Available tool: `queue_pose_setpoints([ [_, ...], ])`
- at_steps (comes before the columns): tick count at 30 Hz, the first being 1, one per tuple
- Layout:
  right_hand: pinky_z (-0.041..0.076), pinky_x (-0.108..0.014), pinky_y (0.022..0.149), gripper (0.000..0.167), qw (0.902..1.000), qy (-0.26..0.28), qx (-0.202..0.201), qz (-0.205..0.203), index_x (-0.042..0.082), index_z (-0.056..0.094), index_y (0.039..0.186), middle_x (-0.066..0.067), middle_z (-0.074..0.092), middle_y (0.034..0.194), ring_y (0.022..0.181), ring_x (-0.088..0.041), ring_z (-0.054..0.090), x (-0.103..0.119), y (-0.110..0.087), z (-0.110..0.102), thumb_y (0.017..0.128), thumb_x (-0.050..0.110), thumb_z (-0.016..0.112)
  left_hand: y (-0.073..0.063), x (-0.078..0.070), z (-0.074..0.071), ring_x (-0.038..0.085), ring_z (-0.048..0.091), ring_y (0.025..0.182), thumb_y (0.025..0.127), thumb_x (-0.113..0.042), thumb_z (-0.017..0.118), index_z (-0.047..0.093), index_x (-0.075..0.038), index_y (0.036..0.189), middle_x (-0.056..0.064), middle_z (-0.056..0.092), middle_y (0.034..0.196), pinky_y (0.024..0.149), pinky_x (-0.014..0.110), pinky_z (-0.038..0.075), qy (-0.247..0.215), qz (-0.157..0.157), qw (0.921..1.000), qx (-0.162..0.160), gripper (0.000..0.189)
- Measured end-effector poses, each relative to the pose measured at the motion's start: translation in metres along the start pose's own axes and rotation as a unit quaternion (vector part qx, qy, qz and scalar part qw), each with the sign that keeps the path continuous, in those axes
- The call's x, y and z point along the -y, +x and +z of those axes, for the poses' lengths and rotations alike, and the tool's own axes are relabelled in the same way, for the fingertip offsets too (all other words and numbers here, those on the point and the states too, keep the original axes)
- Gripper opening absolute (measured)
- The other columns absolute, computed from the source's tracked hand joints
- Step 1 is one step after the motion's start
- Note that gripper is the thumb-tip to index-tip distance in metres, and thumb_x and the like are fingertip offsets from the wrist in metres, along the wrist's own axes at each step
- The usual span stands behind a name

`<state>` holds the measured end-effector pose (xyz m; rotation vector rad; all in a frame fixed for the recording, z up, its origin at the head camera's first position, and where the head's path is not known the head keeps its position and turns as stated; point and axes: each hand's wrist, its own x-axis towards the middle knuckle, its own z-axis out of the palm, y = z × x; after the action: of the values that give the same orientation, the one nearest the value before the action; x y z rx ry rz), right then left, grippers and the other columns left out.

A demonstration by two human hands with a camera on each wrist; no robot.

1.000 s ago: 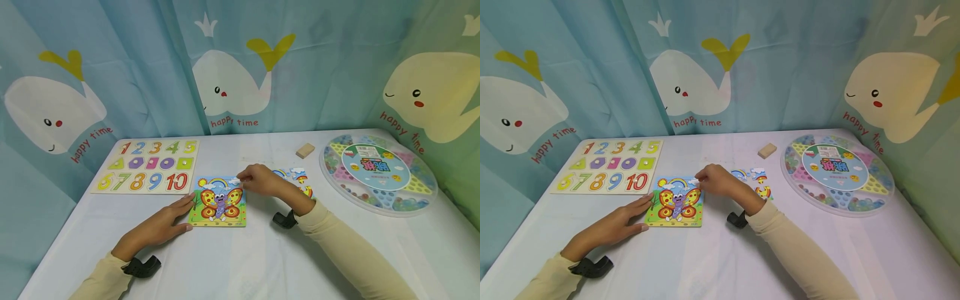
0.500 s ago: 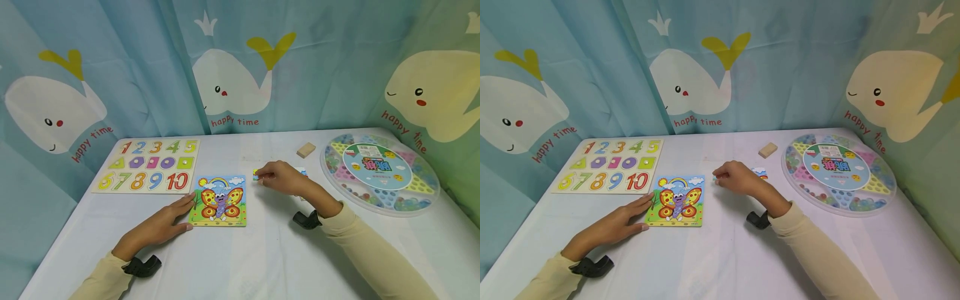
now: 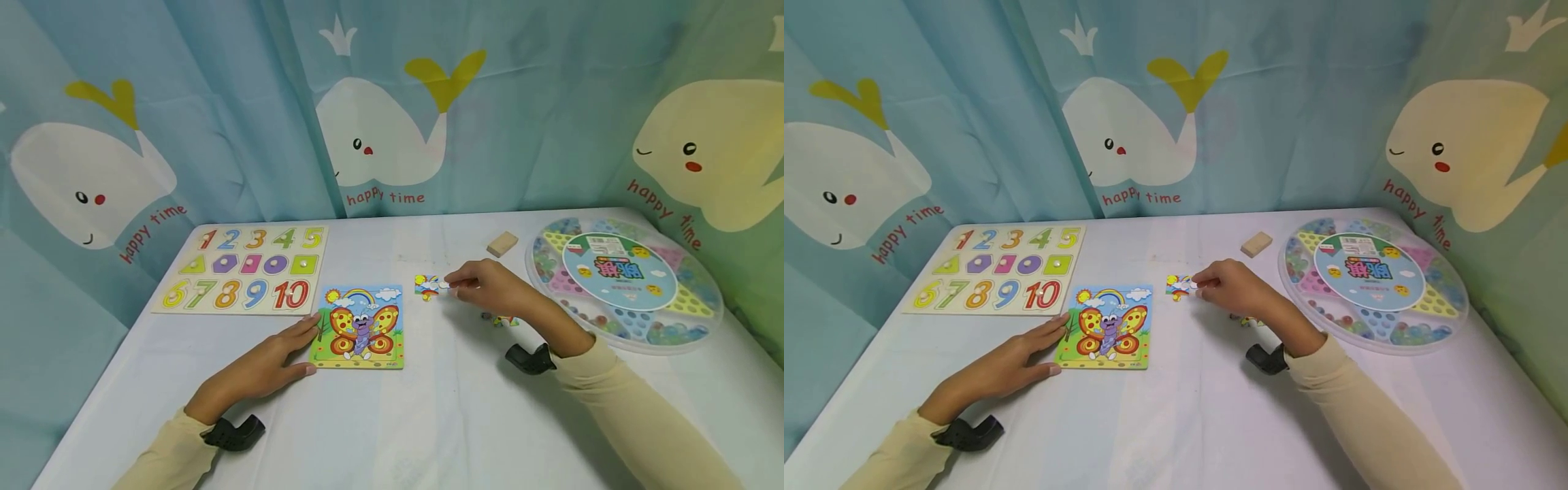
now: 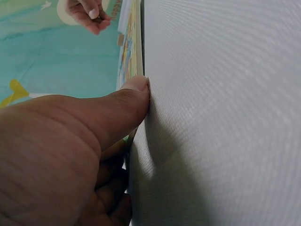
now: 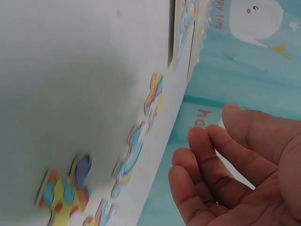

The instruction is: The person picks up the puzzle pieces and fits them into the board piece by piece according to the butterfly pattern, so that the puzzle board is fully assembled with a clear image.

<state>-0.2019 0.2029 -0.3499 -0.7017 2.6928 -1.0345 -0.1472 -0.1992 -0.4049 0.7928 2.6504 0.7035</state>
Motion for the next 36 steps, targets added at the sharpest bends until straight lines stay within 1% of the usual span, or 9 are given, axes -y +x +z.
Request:
queue_pose_setpoints([
  [4, 0.052, -0.033, 0.074, 0.026, 0.9999, -0.006, -0.003, -0.008, -0.008, 0.066, 0.117, -0.013, 0.067, 0.107, 0.090, -0.023, 0.061, -0.003, -0.007, -0.010, 0.093, 0.002, 0.062, 0.001, 0.001, 0.000, 0.027, 0.017, 0.146, 0.091, -0.028, 0.070, 0.034, -0.005, 0.150, 0.003, 0.018, 0.161, 0.112, 0.048, 0.026, -0.003, 0.003, 1.0000, -0.001, 0.073],
  [7, 0.050, -0.032, 0.071, 0.025, 0.9998, -0.013, -0.006, -0.010, -0.007, 0.068, 0.116, -0.012, 0.068, 0.105, 0.085, -0.020, 0.058, -0.005, -0.011, -0.017, 0.092, 0.001, 0.063, 0.001, 0.001, 0.000, 0.027, 0.017, 0.146, 0.091, -0.028, 0.071, 0.034, -0.005, 0.150, 0.003, 0.018, 0.161, 0.112, 0.047, 0.026, -0.003, 0.005, 1.0000, -0.001, 0.073],
  [11, 0.052, -0.033, 0.074, 0.026, 0.9996, -0.025, -0.006, -0.011, -0.006, 0.067, 0.116, -0.012, 0.069, 0.106, 0.090, -0.021, 0.062, -0.012, -0.019, -0.024, 0.092, 0.001, 0.063, 0.000, 0.001, 0.000, 0.027, 0.017, 0.146, 0.091, -0.027, 0.071, 0.034, -0.005, 0.150, 0.003, 0.018, 0.161, 0.112, 0.047, 0.026, -0.004, 0.004, 1.0000, -0.001, 0.073],
  [14, 0.053, -0.032, 0.075, 0.027, 0.9998, -0.021, -0.004, 0.001, -0.006, 0.066, 0.118, -0.014, 0.069, 0.108, 0.094, -0.024, 0.064, -0.019, -0.025, -0.029, 0.092, 0.000, 0.063, 0.000, 0.001, -0.001, 0.027, 0.017, 0.146, 0.091, -0.027, 0.071, 0.034, -0.005, 0.150, 0.003, 0.018, 0.161, 0.112, 0.048, 0.026, -0.004, 0.003, 1.0000, -0.001, 0.073],
  [16, 0.053, -0.030, 0.074, 0.027, 0.9998, -0.019, -0.002, 0.011, -0.006, 0.066, 0.118, -0.014, 0.070, 0.106, 0.094, -0.024, 0.064, -0.025, -0.029, -0.031, 0.092, 0.000, 0.062, 0.000, 0.000, -0.001, 0.027, 0.017, 0.146, 0.091, -0.027, 0.071, 0.035, -0.005, 0.150, 0.002, 0.018, 0.161, 0.112, 0.047, 0.026, -0.003, 0.003, 1.0000, -0.001, 0.073],
  [21, 0.052, -0.029, 0.070, 0.027, 0.9987, -0.042, -0.008, 0.028, -0.006, 0.067, 0.116, -0.005, 0.070, 0.100, 0.087, -0.020, 0.062, -0.038, -0.037, -0.035, 0.091, 0.003, 0.065, 0.001, 0.000, -0.001, 0.026, 0.017, 0.146, 0.091, -0.027, 0.071, 0.036, -0.004, 0.150, 0.002, 0.018, 0.161, 0.112, 0.047, 0.026, -0.005, 0.001, 1.0000, -0.002, 0.072],
  [27, 0.051, -0.028, 0.072, 0.029, 0.9962, -0.062, -0.026, 0.054, -0.007, 0.066, 0.118, -0.010, 0.068, 0.101, 0.090, -0.022, 0.061, -0.055, -0.046, -0.040, 0.090, 0.001, 0.065, 0.001, 0.000, 0.001, 0.026, 0.017, 0.146, 0.091, -0.027, 0.071, 0.036, -0.004, 0.149, 0.002, 0.018, 0.161, 0.112, 0.047, 0.026, -0.005, 0.000, 1.0000, -0.003, 0.072],
  [31, 0.052, -0.027, 0.073, 0.028, 0.9960, -0.063, -0.030, 0.055, -0.009, 0.066, 0.116, -0.013, 0.069, 0.103, 0.092, -0.025, 0.062, -0.064, -0.050, -0.039, 0.089, -0.002, 0.065, 0.001, 0.001, 0.002, 0.026, 0.017, 0.146, 0.090, -0.028, 0.071, 0.036, -0.004, 0.149, 0.001, 0.018, 0.161, 0.112, 0.047, 0.026, -0.008, 0.001, 1.0000, -0.003, 0.073],
  [36, 0.051, -0.029, 0.073, 0.030, 0.9966, -0.056, -0.023, 0.056, -0.010, 0.064, 0.117, -0.014, 0.068, 0.103, 0.091, -0.025, 0.061, -0.066, -0.050, -0.037, 0.088, -0.002, 0.066, 0.001, 0.002, 0.002, 0.025, 0.016, 0.146, 0.090, -0.029, 0.071, 0.036, -0.005, 0.150, -0.001, 0.017, 0.161, 0.112, 0.047, 0.026, -0.007, -0.003, 1.0000, -0.002, 0.073],
])
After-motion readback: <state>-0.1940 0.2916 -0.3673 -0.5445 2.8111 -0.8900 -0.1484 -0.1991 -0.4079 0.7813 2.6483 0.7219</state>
